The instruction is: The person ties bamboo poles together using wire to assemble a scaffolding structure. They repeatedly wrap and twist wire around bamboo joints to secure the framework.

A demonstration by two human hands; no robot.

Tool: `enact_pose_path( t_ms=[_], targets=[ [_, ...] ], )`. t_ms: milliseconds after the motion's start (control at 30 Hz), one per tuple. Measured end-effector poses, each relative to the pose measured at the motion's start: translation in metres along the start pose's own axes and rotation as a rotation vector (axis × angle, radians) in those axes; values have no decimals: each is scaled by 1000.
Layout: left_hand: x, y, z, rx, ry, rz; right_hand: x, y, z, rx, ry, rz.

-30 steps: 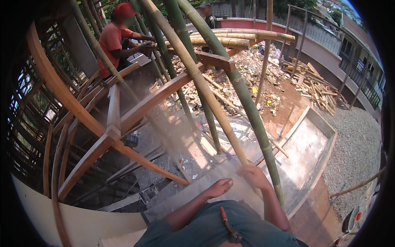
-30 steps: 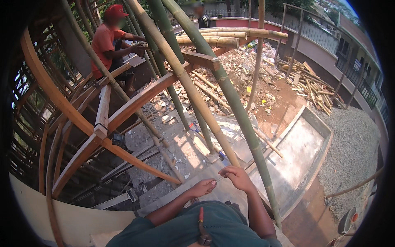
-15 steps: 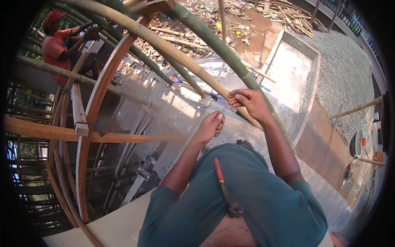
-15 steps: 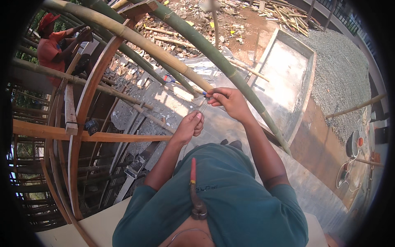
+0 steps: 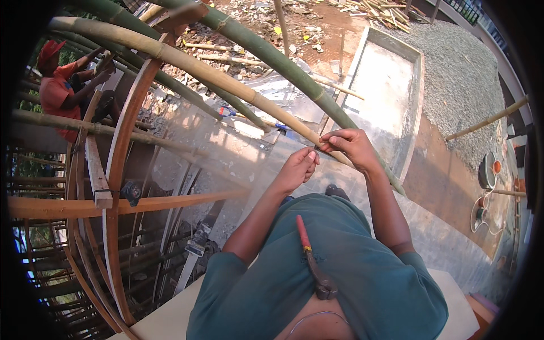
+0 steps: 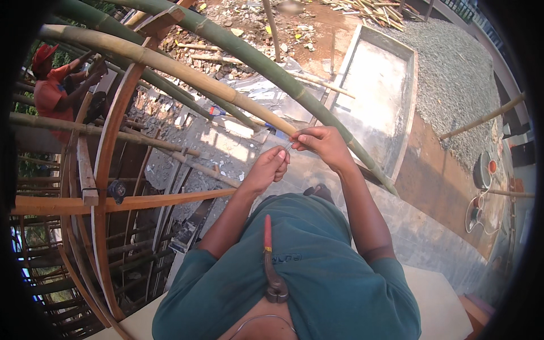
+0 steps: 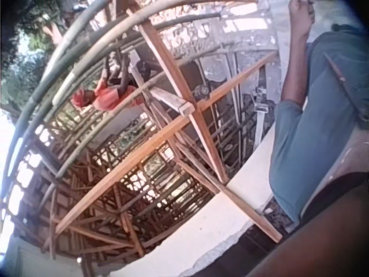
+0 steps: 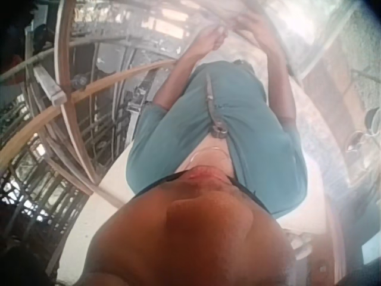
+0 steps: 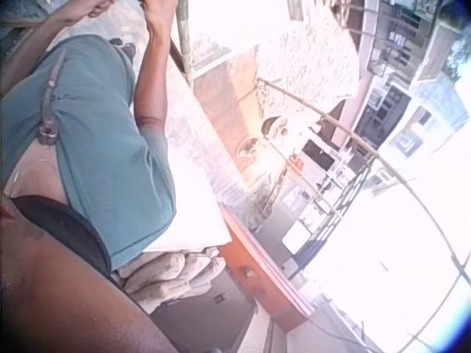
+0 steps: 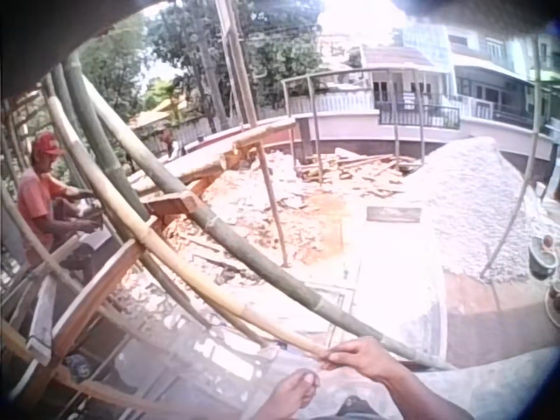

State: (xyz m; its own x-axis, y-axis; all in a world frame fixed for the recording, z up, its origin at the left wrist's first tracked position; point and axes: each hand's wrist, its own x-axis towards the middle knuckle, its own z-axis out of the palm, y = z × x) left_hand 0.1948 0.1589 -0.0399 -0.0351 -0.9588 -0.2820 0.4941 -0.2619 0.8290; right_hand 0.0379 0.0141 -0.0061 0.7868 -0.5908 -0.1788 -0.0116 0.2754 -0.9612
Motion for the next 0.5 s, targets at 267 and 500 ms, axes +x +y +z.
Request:
enact_pose_path(
  t_ms=[267, 500],
  targets=[
    [4, 6, 7, 11, -40, -33, -2, -20, -1, -292, -131, 23],
    [-9, 15, 20, 178, 1, 128, 4, -16, 1, -90, -182, 70]
  ],
)
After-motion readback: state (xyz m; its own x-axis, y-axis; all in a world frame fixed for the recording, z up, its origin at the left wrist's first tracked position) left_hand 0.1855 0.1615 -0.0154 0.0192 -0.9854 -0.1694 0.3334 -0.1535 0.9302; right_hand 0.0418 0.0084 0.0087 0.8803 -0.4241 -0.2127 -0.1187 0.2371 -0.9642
